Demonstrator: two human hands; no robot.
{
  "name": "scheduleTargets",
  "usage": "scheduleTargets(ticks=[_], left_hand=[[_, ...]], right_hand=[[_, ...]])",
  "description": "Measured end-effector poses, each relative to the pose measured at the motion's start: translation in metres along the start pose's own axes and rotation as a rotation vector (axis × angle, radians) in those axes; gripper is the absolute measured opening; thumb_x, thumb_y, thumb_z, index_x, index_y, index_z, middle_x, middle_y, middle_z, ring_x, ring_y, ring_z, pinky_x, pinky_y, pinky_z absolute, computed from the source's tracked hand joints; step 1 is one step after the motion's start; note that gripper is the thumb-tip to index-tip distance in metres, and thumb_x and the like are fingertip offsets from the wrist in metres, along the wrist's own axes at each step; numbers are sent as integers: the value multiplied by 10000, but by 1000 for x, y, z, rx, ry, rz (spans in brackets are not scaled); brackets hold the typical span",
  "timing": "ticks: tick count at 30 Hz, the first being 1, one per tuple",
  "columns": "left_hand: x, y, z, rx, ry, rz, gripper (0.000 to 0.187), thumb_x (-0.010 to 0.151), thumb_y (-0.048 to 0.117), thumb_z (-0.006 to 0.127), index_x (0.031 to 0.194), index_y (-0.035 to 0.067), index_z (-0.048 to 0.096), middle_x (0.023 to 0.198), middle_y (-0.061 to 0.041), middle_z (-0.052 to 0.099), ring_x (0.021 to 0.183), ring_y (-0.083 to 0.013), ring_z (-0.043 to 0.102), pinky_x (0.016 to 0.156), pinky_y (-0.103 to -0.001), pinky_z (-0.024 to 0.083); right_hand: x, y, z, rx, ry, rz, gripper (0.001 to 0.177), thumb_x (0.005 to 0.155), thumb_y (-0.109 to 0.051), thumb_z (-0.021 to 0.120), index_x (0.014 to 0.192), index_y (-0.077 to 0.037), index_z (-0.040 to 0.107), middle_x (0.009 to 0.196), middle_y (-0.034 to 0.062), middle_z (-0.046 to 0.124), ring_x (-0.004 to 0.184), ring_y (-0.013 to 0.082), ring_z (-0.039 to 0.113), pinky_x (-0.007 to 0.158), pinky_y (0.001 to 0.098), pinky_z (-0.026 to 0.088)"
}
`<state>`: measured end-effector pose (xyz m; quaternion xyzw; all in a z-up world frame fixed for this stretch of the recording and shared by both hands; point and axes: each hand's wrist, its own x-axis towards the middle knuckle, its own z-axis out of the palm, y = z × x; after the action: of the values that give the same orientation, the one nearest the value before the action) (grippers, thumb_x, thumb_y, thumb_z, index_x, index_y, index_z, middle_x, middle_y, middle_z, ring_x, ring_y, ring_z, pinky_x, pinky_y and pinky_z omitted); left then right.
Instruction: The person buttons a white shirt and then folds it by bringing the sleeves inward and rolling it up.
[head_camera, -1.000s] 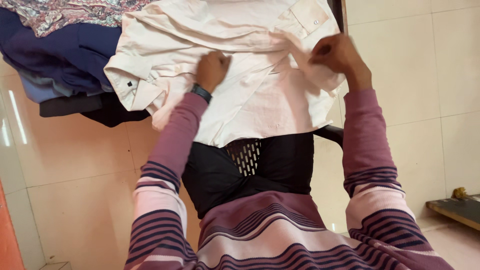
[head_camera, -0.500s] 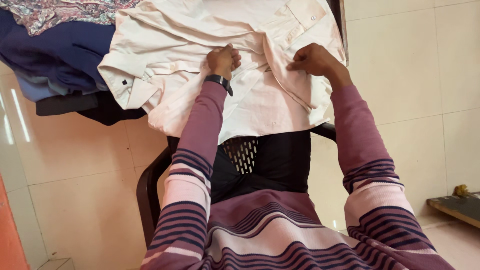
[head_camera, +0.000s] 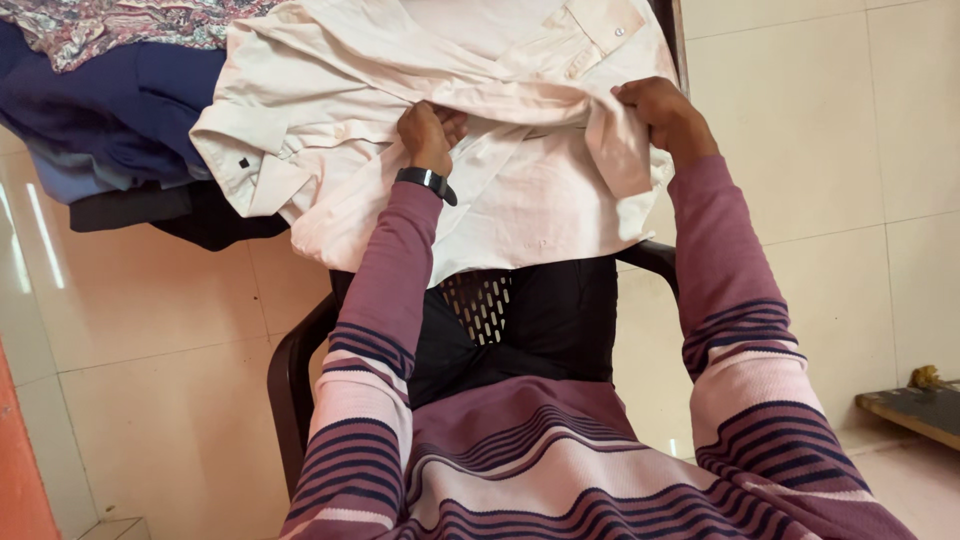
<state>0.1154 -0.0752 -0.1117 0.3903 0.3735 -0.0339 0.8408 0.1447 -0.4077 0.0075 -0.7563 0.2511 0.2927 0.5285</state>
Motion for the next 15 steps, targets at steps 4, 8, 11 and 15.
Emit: scheduleTargets(ticks=[4, 8, 11, 15], left_hand=[[-15, -16, 10, 92, -148, -193, 601, 900, 441, 638, 1217, -57, 526, 1026, -246, 707, 809, -309, 713, 708, -442, 634], [-72, -43, 42, 318, -333, -330, 780, 865, 557, 716, 1255, -97, 549, 1058, -238, 698, 880, -303, 707, 754, -433, 625], [-95, -57, 66, 327, -356, -388, 706, 895, 503, 716, 1244, -85, 541, 1088, -205, 693, 937, -289, 711, 822, -446, 620], [-84, -79, 72, 129, -499, -369, 529, 901, 382, 694, 1264, 15, 578, 1123, -127, 675, 995, -257, 673, 903, -425, 567]], right_hand=[[-23, -8, -5, -187, -103, -134, 303, 1016, -303, 582, 1175, -92, 731, 1022, 34, 745, 821, 150, 653, 720, 327, 526], [-18, -15, 12, -37, -203, -117, 315, 1022, -260, 543, 1214, -92, 729, 1009, 7, 749, 788, 112, 667, 692, 287, 536], [-9, -6, 16, 1, -277, -174, 289, 1031, -212, 559, 1216, -69, 727, 1022, 16, 754, 794, 99, 679, 704, 265, 547], [2, 2, 24, -130, -219, -189, 241, 1020, -194, 583, 1159, -48, 716, 985, 21, 745, 770, 95, 671, 678, 280, 552]])
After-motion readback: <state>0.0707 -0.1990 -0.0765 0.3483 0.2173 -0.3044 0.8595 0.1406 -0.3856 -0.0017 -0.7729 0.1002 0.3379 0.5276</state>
